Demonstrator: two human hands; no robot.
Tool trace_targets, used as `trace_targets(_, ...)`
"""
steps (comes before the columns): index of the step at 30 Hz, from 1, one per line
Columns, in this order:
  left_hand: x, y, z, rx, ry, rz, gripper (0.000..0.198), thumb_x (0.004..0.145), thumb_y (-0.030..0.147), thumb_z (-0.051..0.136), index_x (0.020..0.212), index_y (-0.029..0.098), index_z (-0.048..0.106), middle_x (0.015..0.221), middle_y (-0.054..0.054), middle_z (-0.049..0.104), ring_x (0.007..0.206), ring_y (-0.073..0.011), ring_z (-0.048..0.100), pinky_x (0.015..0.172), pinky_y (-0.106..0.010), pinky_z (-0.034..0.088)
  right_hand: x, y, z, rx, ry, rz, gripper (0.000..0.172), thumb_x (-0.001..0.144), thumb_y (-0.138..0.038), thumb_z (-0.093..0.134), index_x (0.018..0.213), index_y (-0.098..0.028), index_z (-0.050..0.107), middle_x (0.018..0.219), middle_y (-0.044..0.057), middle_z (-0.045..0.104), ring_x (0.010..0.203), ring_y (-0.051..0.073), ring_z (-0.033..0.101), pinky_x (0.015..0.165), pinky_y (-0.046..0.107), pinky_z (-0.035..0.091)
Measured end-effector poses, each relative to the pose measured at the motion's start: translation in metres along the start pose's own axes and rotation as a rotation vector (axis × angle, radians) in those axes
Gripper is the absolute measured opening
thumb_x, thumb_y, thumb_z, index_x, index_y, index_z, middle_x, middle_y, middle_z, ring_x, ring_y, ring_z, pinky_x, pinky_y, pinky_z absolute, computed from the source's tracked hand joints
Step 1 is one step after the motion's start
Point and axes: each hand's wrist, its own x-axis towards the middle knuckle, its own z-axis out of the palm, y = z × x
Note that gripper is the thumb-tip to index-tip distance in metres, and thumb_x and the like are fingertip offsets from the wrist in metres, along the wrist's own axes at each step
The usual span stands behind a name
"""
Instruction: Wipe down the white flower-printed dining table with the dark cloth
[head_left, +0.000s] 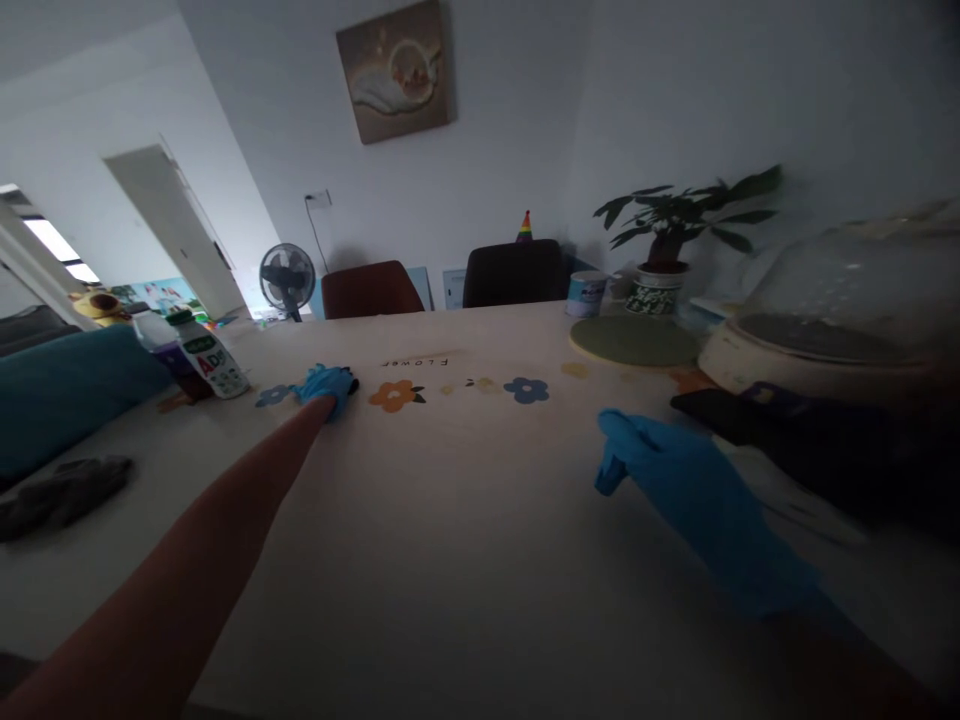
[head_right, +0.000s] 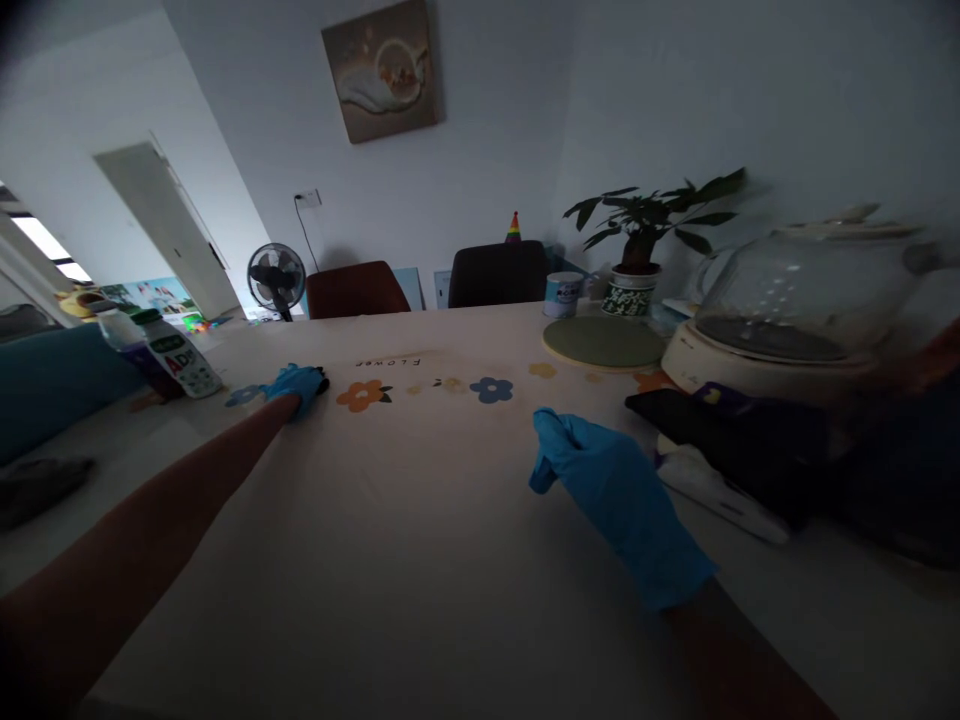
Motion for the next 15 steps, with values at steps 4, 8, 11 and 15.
trace_targets(4,0.0,-0.033,-0.006,0.032,-0.028,0.027,0.04,0.115,0.048,0.057,0.127,0.018,0.08,0.131,-0.013,0.084,0.128,-0.0318,0.069,0.114,-0.041,0.05,0.001,0.0,0.0,-0.016,0.018,0.029,0.063,0.104,-0.06,0.046,0.053,-0.029,0.067,0.074,0.01,0.081,0.077,0.029,0.075,0.103,0.047,0.06)
trace_targets(8,-0.012,-0.046,-0.006,0.036,-0.039,0.144,0.028,0.115,0.032,0.058,0.129,0.021,0.08,0.138,-0.011,0.084,0.133,-0.0279,0.069,0.111,-0.032,0.049,0.002,-0.005,-0.002,0.001,0.015,0.047,0.062,0.105,-0.054,0.048,0.051,-0.029,0.065,0.075,0.01,0.082,0.084,0.031,0.076,0.113,0.046,0.057)
trace_targets(11,-0.03,-0.049,-0.008,0.025,-0.038,0.263,0.025,0.112,0.026,0.063,0.13,0.023,0.08,0.151,-0.01,0.081,0.144,-0.026,0.068,0.117,-0.028,0.046,0.002,-0.01,-0.002,-0.004,0.004,0.081,0.062,0.107,-0.049,0.047,0.05,-0.029,0.064,0.076,0.01,0.082,0.085,0.032,0.077,0.115,0.048,0.056)
trace_targets(15,-0.056,-0.044,-0.009,-0.016,-0.024,0.357,0.021,0.105,0.022,0.073,0.124,0.023,0.083,0.153,-0.009,0.08,0.148,-0.0279,0.069,0.121,-0.029,0.047,-0.001,-0.018,0.001,-0.019,-0.01,0.118,0.064,0.108,-0.042,0.048,0.047,-0.029,0.063,0.076,0.01,0.081,0.083,0.03,0.077,0.118,0.046,0.054)
